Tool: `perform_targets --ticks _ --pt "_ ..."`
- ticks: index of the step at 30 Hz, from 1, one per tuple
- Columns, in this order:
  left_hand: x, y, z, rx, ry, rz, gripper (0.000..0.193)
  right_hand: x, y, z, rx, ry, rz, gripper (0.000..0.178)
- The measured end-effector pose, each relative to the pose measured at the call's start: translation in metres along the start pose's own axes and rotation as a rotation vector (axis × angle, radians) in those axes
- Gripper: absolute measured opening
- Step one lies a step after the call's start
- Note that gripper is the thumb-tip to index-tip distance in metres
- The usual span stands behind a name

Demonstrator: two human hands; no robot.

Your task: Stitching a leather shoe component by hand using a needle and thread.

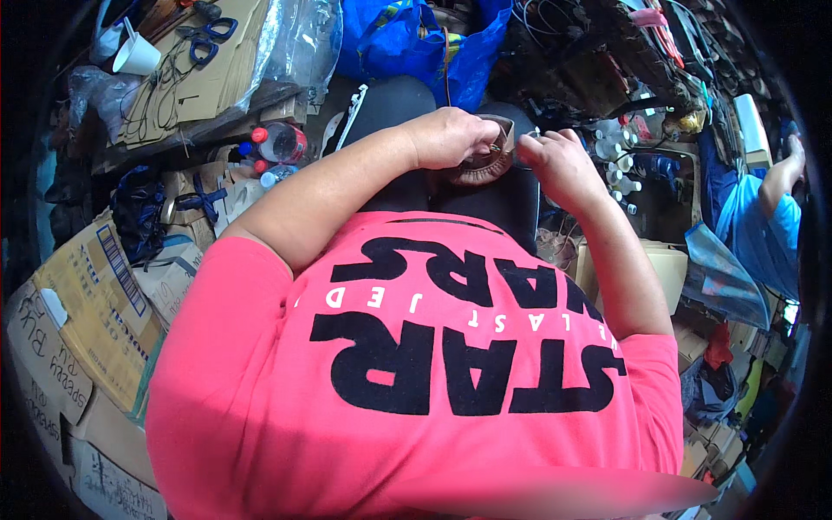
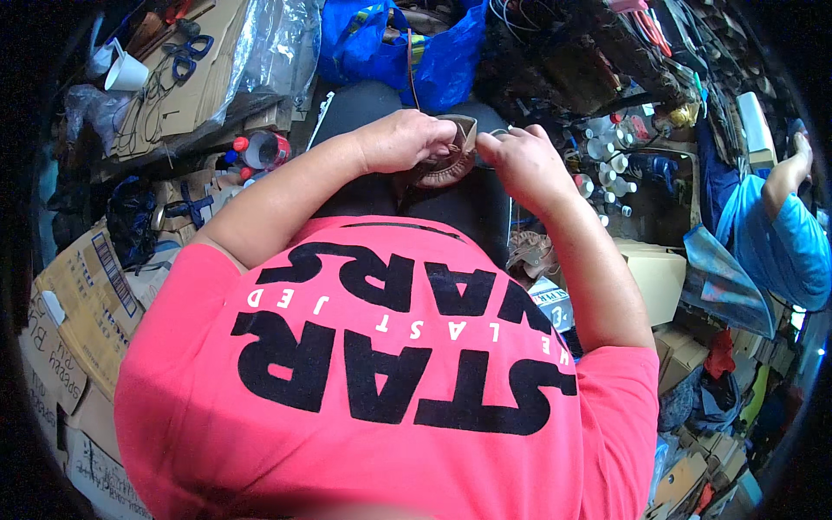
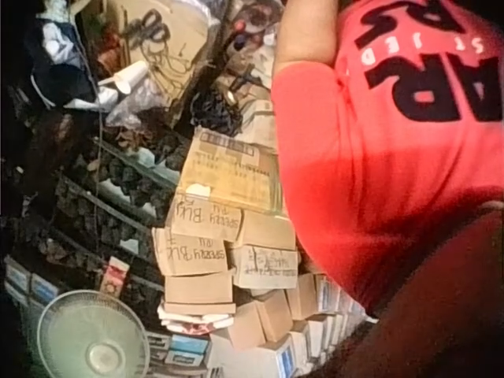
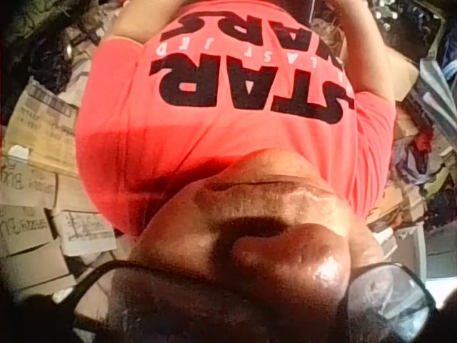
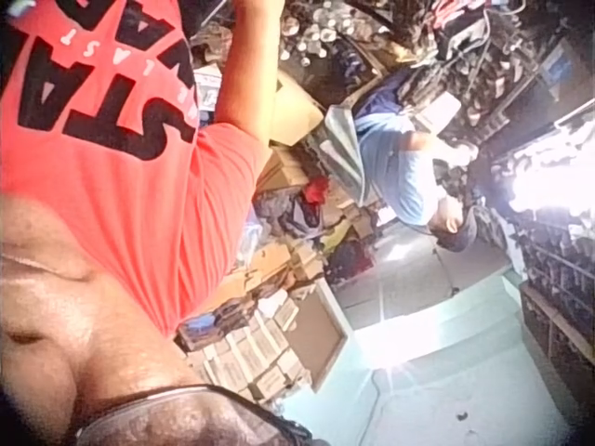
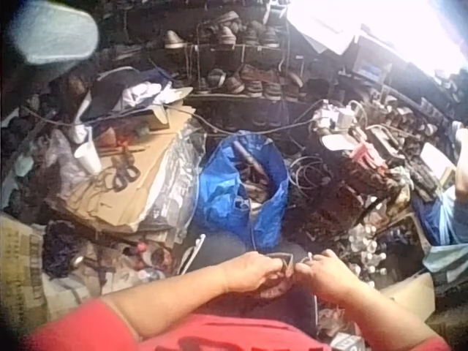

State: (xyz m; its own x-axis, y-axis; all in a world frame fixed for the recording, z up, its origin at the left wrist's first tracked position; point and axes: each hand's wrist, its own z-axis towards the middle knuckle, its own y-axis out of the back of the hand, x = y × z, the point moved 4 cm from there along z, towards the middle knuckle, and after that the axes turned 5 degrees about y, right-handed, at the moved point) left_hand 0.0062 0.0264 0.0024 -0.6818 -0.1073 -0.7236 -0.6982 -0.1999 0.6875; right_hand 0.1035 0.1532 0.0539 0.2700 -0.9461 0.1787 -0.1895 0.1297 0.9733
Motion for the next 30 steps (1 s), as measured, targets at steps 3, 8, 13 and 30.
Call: perform_targets --ticks 3,8,13,30 --pt "-0.001 0.003 -0.002 0.023 -0.011 0.072 0.011 -0.015 -0.003 -0.013 0.009 -0.031 0.000 0.016" --pt "0.005 0.003 -0.005 -0.052 -0.031 0.025 0.008 -0.088 -0.005 -0.093 -0.142 -0.668 0.618 0.003" --pt "0.014 -0.005 -0.005 0.017 0.239 -0.362 0.015 -0.079 0.034 -0.066 -0.714 -0.321 1.548 0.012" --pt "0.007 -0.006 -0.013 -0.049 0.138 -0.062 0.009 -0.027 -0.048 0.029 0.029 -0.417 1.178 0.022"
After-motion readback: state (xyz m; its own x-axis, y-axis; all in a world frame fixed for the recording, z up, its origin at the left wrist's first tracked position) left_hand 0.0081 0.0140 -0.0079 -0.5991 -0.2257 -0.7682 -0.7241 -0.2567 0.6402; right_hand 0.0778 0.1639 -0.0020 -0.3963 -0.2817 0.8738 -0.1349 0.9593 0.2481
